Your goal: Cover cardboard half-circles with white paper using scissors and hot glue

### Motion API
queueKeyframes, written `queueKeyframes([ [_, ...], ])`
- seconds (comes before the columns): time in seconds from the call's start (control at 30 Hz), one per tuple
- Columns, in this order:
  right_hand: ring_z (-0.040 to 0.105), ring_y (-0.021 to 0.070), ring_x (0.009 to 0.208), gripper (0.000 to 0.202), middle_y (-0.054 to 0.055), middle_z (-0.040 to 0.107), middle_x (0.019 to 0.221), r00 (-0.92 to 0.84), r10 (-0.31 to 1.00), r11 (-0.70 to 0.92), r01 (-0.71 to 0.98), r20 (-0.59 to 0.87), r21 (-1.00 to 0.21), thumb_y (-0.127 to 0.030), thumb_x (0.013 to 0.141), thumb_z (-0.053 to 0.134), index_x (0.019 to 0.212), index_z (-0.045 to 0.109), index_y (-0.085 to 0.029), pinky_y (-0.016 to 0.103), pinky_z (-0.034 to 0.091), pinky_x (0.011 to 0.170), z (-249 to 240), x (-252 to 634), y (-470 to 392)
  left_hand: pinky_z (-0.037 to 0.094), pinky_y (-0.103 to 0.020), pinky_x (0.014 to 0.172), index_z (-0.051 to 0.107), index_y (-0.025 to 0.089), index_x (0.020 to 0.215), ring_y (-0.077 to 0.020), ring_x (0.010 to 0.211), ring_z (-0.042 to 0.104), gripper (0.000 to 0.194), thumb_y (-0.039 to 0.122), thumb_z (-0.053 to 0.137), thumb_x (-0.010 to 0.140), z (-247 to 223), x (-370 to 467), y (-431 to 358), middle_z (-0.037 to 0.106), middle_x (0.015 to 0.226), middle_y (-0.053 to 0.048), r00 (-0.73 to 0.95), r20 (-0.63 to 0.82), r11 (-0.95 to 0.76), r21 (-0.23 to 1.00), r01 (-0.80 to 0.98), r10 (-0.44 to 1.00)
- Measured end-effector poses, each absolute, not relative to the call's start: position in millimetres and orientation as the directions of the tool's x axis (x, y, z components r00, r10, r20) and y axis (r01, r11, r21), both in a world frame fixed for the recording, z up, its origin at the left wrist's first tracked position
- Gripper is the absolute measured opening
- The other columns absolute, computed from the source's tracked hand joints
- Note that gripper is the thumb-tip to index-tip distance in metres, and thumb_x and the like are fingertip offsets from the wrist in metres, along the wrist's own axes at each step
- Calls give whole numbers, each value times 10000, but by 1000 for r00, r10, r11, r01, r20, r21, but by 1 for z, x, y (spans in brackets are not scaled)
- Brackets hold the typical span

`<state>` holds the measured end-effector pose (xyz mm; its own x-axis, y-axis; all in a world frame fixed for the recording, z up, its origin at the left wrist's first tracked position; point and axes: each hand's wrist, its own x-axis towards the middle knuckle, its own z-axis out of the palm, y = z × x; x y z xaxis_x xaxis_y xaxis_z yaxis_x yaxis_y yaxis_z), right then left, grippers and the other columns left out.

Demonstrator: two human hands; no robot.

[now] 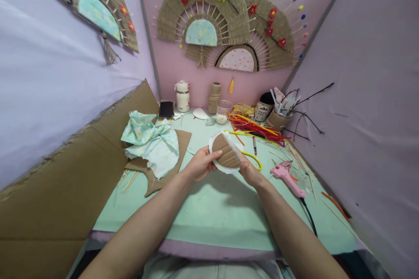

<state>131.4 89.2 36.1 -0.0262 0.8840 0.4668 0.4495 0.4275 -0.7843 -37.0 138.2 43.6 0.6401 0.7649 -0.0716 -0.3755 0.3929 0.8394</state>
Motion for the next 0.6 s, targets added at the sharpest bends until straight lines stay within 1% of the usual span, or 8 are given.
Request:
queueKeyframes([
  [0.07, 393, 317, 1378, 1097, 162, 478, 1448, -244, 872, 489, 407, 424, -772, -913, 720, 153, 1474, 388, -152, 459, 373, 1104, 36, 135, 91, 552, -313, 743, 666, 118, 1024, -207, 834, 701, 470, 369, 828, 662, 42, -37, 138, 732, 993, -128, 638, -78, 387, 849, -361, 766],
  [0.13, 279, 329, 1440, 1103, 168, 351, 1538, -300, 846, 532, 436, 440, -726, -900, 729, 174, 1526, 267, -144, 480, 286, 1156, 34, 139, 93, 550, -311, 731, 668, 115, 1016, -201, 809, 698, 468, 365, 832, 655, 41, -37, 139, 732, 969, -121, 631, -87, 384, 855, -350, 771],
  [0.23, 193, 338, 1470, 1086, 165, 209, 1601, -332, 810, 582, 546, 482, -602, -876, 747, 217, 1558, 136, -158, 505, 207, 1185, 29, 144, 96, 543, -301, 727, 677, 113, 1011, -193, 802, 690, 468, 352, 840, 643, 37, -37, 141, 731, 954, -112, 616, -105, 386, 857, -342, 781],
  [0.3, 180, 342, 1473, 1073, 159, 168, 1613, -367, 791, 600, 619, 489, -507, -863, 756, 234, 1565, 70, -177, 521, 205, 1184, 26, 147, 97, 537, -300, 735, 682, 115, 1022, -196, 821, 686, 477, 345, 843, 636, 35, -36, 142, 728, 978, -111, 613, -117, 390, 859, -332, 781],
  [0.4, 191, 346, 1468, 1066, 161, 157, 1615, -403, 787, 592, 709, 468, -384, -845, 769, 265, 1566, 6, -186, 533, 231, 1175, 26, 149, 97, 526, -299, 735, 692, 111, 1015, -203, 829, 681, 487, 347, 846, 618, 33, -35, 143, 726, 987, -111, 607, -132, 386, 869, -309, 783],
  [0.5, 187, 345, 1469, 1111, 178, 151, 1612, -413, 811, 547, 786, 414, -289, -836, 760, 348, 1562, -37, -170, 531, 238, 1174, 28, 149, 94, 512, -284, 706, 704, 101, 958, -196, 781, 673, 449, 347, 837, 607, 30, -35, 145, 730, 921, -105, 578, -145, 355, 895, -269, 803],
  [0.6, 159, 336, 1477, 1177, 189, 138, 1613, -392, 856, 477, 849, 336, -226, -806, 746, 472, 1555, -72, -147, 515, 240, 1179, 28, 146, 90, 498, -270, 662, 707, 102, 924, -190, 728, 665, 372, 328, 796, 641, 27, -35, 146, 731, 861, -95, 539, -150, 288, 940, -181, 829],
])
